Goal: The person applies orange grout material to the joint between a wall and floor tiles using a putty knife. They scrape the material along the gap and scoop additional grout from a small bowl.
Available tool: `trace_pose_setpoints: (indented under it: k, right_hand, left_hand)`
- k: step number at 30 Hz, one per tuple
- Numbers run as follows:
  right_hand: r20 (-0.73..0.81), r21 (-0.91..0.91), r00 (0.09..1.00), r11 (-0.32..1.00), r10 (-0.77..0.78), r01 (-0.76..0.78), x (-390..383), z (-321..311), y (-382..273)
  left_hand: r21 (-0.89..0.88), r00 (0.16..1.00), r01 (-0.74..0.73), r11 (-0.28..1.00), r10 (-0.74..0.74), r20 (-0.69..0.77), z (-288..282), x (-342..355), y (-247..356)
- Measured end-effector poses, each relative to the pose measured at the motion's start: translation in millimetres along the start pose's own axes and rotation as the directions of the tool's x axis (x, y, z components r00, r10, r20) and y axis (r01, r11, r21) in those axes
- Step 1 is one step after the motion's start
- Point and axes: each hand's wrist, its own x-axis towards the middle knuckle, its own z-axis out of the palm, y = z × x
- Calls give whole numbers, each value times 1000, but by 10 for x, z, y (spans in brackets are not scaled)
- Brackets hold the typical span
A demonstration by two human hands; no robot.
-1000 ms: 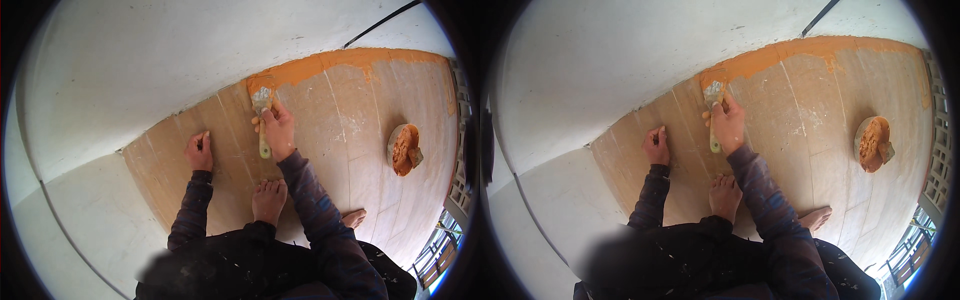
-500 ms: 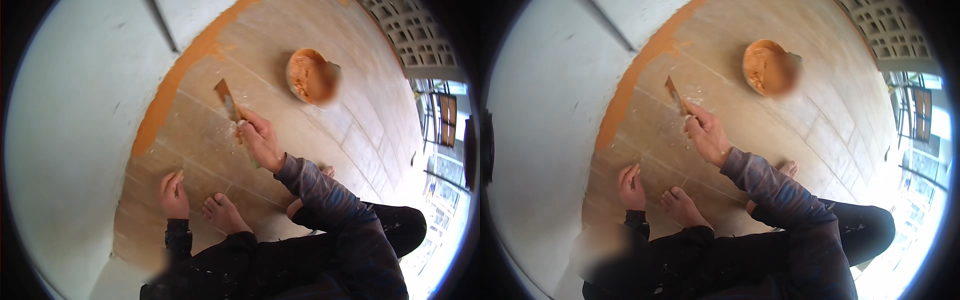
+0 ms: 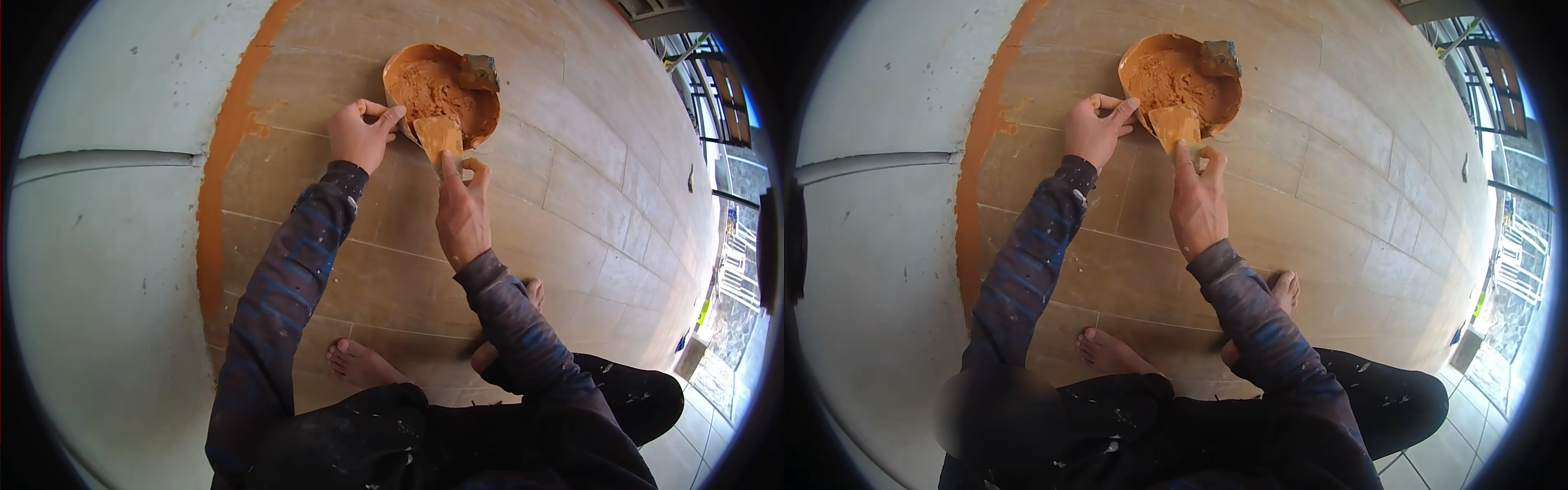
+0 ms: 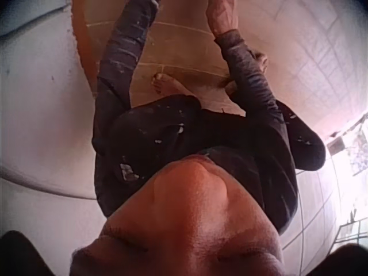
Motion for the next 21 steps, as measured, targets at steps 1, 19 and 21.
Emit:
trace_pose_setpoints:
  k: [1,19,21]
  right_hand:
    - [4,-67,1000,998,8,-8,-2,25,-36]
    - [556,-91,799,938,-230,333,912,-1740,23]
    - [568,-300,763,785,-309,541,1267,-1754,44]
  left_hand:
    - [-57,999,2,998,-5,-54,56,14,3]
    - [-205,985,122,971,-144,-98,217,-194,20]
    - [-252,984,149,956,-169,-60,270,-360,-39]
